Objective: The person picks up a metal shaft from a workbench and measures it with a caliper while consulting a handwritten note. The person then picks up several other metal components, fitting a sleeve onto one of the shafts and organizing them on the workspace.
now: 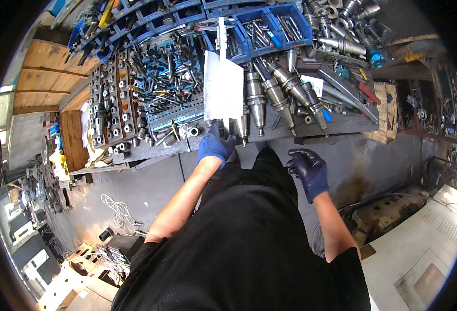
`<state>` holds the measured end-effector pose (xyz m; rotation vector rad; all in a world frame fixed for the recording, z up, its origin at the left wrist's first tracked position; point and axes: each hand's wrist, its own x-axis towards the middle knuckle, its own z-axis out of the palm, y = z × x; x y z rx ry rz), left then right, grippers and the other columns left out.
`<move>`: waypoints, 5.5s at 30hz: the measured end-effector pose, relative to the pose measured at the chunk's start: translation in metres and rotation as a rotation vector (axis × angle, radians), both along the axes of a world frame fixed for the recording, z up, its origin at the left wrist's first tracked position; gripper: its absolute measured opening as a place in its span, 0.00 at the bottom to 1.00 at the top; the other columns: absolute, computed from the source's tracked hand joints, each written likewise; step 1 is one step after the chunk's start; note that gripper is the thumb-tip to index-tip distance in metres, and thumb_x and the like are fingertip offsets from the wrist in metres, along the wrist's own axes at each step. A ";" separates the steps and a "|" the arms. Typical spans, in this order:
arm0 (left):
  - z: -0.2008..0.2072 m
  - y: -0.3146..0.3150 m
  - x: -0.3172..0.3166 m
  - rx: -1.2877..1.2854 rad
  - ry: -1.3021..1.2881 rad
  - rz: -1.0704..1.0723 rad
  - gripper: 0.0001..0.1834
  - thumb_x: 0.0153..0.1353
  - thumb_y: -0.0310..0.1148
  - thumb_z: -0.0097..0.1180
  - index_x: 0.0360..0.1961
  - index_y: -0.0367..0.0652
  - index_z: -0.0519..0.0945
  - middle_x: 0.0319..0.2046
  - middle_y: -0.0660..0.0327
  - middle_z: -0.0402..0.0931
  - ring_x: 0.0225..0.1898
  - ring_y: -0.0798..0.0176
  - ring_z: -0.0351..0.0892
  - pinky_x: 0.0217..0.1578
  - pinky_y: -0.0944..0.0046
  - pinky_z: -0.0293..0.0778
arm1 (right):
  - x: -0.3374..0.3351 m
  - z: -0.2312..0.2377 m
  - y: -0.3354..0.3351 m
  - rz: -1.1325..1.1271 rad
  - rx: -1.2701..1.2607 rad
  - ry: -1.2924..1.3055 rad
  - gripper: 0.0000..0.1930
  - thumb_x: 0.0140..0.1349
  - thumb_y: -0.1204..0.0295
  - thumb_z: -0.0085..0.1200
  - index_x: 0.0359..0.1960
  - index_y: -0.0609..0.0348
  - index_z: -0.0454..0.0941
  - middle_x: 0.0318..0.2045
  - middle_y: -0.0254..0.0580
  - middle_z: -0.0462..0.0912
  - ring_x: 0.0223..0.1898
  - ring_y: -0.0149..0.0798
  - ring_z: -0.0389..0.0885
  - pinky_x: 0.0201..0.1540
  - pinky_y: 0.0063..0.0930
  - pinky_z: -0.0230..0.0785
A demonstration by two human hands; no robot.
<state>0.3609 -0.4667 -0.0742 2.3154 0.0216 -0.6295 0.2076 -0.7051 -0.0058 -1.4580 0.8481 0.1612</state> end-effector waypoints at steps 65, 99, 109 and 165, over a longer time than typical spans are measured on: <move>0.003 0.242 0.065 0.406 -0.160 0.386 0.15 0.63 0.32 0.65 0.48 0.36 0.82 0.31 0.54 0.86 0.30 0.62 0.83 0.37 0.63 0.79 | 0.246 0.016 -0.073 0.268 -0.506 -0.425 0.17 0.65 0.74 0.61 0.55 0.66 0.80 0.45 0.46 0.88 0.45 0.34 0.86 0.50 0.29 0.77; 0.109 -0.170 0.275 0.083 -0.435 -0.022 0.18 0.60 0.44 0.59 0.35 0.37 0.82 0.32 0.41 0.83 0.38 0.37 0.83 0.42 0.44 0.78 | 0.415 0.074 -0.124 0.546 -0.843 -0.174 0.18 0.54 0.59 0.62 0.42 0.55 0.86 0.32 0.53 0.88 0.36 0.54 0.87 0.44 0.43 0.79; 0.159 -0.214 0.427 0.376 -0.477 -0.252 0.15 0.60 0.34 0.54 0.42 0.41 0.88 0.46 0.44 0.84 0.49 0.43 0.85 0.51 0.50 0.80 | 0.575 0.049 -0.196 0.594 -1.154 -0.458 0.21 0.56 0.56 0.67 0.43 0.59 0.87 0.39 0.57 0.87 0.39 0.54 0.87 0.47 0.39 0.78; 0.064 0.093 -0.053 -0.620 0.205 0.983 0.12 0.67 0.30 0.60 0.50 0.40 0.82 0.37 0.64 0.84 0.31 0.71 0.82 0.28 0.69 0.79 | 0.134 -0.090 0.042 0.491 -0.913 -0.057 0.25 0.56 0.64 0.66 0.53 0.62 0.77 0.41 0.58 0.86 0.43 0.58 0.86 0.48 0.46 0.77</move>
